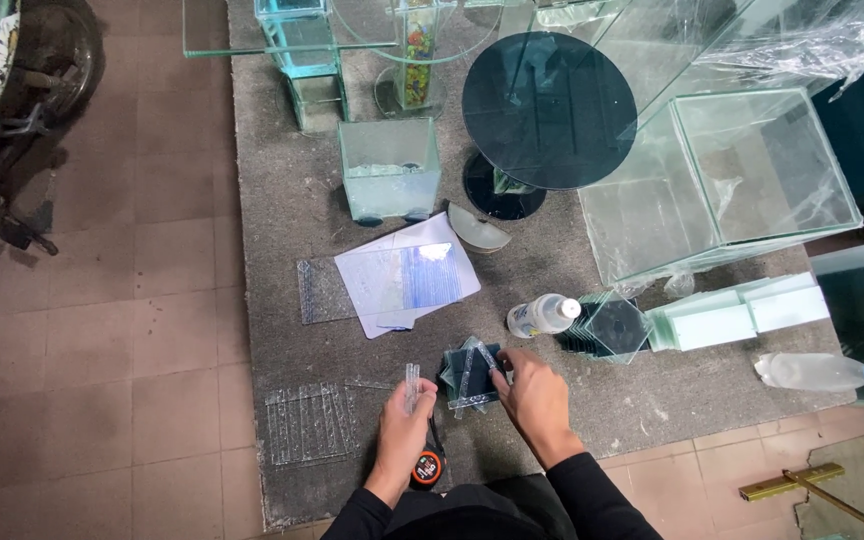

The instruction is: Measuring glass panels with a tape measure and assembling them into a small triangular structure on a workbench.

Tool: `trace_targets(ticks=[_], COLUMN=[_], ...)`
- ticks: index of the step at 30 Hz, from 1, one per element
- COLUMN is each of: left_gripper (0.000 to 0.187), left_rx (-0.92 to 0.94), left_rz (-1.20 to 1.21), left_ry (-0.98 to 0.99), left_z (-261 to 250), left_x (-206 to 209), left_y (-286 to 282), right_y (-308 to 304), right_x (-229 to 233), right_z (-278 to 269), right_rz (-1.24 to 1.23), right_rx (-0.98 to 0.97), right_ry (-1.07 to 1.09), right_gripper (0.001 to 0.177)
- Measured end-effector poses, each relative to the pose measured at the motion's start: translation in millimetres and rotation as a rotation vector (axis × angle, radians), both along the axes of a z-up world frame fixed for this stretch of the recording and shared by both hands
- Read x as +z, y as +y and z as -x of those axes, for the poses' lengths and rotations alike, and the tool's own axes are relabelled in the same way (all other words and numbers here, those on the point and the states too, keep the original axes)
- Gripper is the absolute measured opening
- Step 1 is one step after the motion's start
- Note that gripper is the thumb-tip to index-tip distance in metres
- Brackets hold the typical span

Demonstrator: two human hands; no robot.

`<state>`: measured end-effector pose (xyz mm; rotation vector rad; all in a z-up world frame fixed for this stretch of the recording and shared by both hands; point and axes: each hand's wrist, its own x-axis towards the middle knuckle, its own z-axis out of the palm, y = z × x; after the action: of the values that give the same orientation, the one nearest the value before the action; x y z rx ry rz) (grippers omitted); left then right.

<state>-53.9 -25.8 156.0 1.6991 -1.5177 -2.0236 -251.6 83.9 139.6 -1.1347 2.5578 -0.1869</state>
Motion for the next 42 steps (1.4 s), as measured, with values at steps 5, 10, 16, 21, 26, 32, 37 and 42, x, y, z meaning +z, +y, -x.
trace_targets(ticks=[5, 10, 16, 21, 26, 32, 37, 42], left_gripper=[0.041, 0.037, 0.041, 0.052, 0.012, 0.007, 0.007, 0.009], left_rx=[-0.107, -0.267, -0.273, -0.329, -0.313, -0.263, -0.249, -0.303], left_rz=[-0.159, -0.194, -0.205, 0.383, 0.336, 0.402, 0.463, 0.434], left_ry=[0.339, 0.309, 0.353, 0.214, 0.101, -0.027, -0.122, -0.214], left_z=[-2.3, 6.3, 5.1, -0.5, 12.7, 30.7, 51.8, 62.3], left_x=[-23.2, -6.8, -12.4, -31.3, 19.9, 29.1, -1.5, -25.8], left_y=[11.1, 25.0, 35.9, 32.0, 25.9, 12.2, -12.0, -25.4], right_y=[-14.0, -4.5, 12.4, 12.1, 8.2, 13.9, 16.3, 17.1], right_x=[66.0, 77.6, 70.6, 76.2, 88.7, 71.9, 62.6, 58.3], right_z=[-19.8, -31.6, -30.7, -23.9, -23.4, -10.7, 4.2, 13.2], right_rz=[0.263, 0.279, 0.355, 0.363, 0.367, 0.321, 0.260, 0.264], right_rx=[-0.079, -0.197, -0.363, -0.386, -0.398, -0.310, -0.369, -0.415], right_ry=[-0.378, -0.763, -0.960, -0.900, -0.883, -0.648, -0.526, -0.554], right_gripper=[0.024, 0.012, 0.016, 0.015, 0.018, 0.018, 0.022, 0.023])
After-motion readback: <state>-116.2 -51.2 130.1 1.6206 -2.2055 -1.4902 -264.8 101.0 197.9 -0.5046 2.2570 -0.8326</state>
